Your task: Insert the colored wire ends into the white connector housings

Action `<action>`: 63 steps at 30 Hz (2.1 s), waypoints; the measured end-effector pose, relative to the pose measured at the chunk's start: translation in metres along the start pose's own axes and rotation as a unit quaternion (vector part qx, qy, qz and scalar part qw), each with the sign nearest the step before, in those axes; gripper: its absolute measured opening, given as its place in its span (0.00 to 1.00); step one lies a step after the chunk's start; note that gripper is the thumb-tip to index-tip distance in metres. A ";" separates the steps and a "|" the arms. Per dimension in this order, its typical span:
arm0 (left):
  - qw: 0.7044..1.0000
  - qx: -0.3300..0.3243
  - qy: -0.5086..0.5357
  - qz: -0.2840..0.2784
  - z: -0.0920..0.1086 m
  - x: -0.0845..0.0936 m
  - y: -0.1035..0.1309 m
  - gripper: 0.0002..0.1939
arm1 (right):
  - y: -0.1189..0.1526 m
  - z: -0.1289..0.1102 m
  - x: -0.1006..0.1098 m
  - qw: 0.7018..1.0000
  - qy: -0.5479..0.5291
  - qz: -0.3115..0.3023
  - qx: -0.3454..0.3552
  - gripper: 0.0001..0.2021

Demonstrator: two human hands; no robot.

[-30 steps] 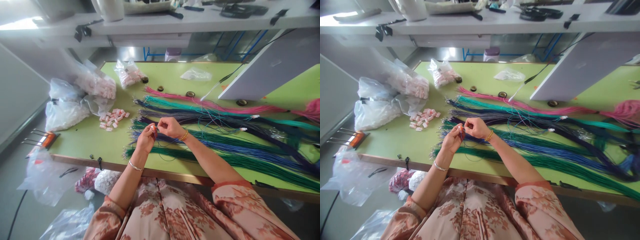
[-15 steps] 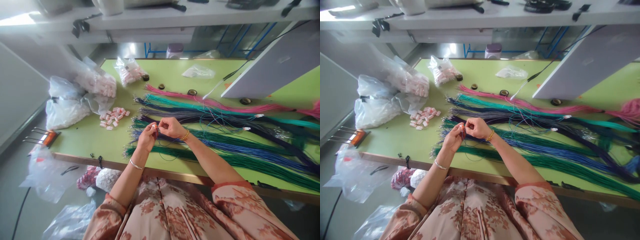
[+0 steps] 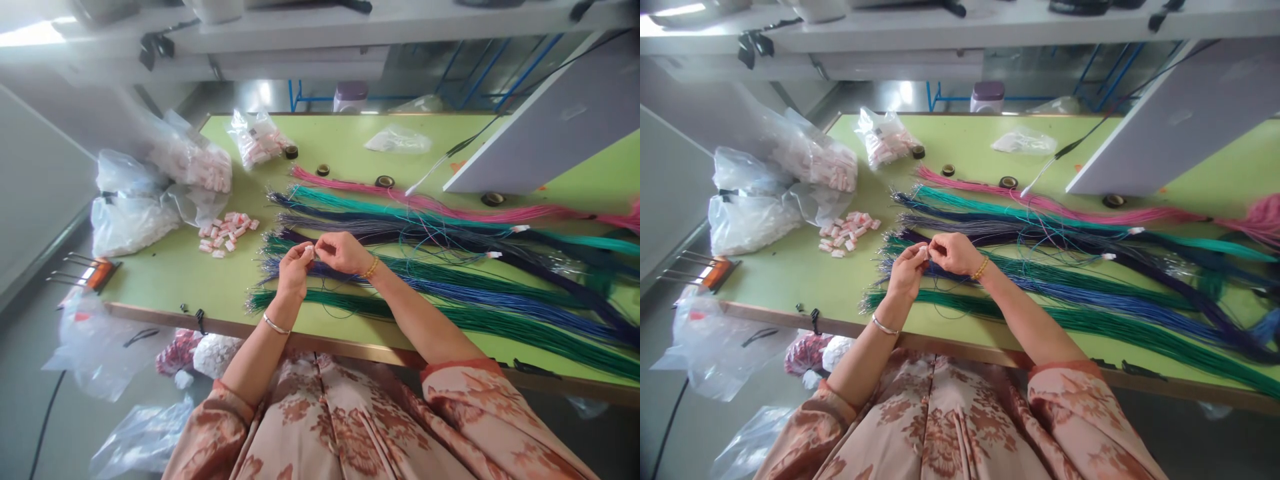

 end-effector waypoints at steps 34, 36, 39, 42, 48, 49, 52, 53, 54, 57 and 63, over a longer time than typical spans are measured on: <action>0.998 0.045 0.013 -0.038 -0.004 0.005 -0.017 0.14 | -0.091 0.099 0.042 0.934 0.177 0.003 -0.309 0.07; 0.998 0.044 0.008 -0.038 -0.005 0.005 -0.016 0.15 | -0.092 0.100 0.044 0.939 0.176 -0.009 -0.296 0.07; 0.998 0.044 0.007 -0.045 -0.006 0.004 -0.014 0.15 | -0.095 0.099 0.048 0.946 0.188 -0.024 -0.264 0.08; 0.998 0.046 0.007 -0.047 -0.007 0.003 -0.013 0.15 | -0.103 0.097 0.049 0.951 0.191 -0.034 -0.240 0.09; 0.997 0.043 0.018 -0.055 -0.006 0.002 -0.012 0.16 | -0.125 0.096 0.033 0.968 0.126 -0.070 -0.206 0.07; 0.997 0.043 0.020 -0.055 -0.005 0.002 -0.011 0.16 | -0.127 0.096 0.036 0.974 0.101 -0.062 -0.195 0.07; 0.997 0.042 0.022 -0.055 -0.004 0.002 -0.010 0.16 | -0.125 0.104 0.060 0.978 0.039 -0.040 -0.201 0.07; 0.997 0.041 0.023 -0.056 -0.004 0.002 -0.009 0.16 | -0.121 0.107 0.071 0.975 0.028 -0.035 -0.217 0.06; 0.997 0.041 0.023 -0.057 -0.004 0.002 -0.009 0.16 | -0.118 0.110 0.082 0.971 0.019 -0.035 -0.236 0.06; 0.997 0.040 0.026 -0.064 -0.004 0.000 -0.008 0.16 | -0.109 0.115 0.102 0.955 0.001 -0.088 -0.283 0.08; 0.997 0.036 0.031 -0.065 -0.005 0.000 -0.009 0.16 | -0.125 0.104 0.094 0.951 0.007 -0.144 -0.272 0.10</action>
Point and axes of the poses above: each hand's wrist, its own y-axis away from the middle knuckle, its own x-axis out of the back of the hand, z = x × y, the point moved 7 cm from there along -y, towards the middle knuckle, and after that the axes turned 14 degrees about -z, right-handed, at the moved point
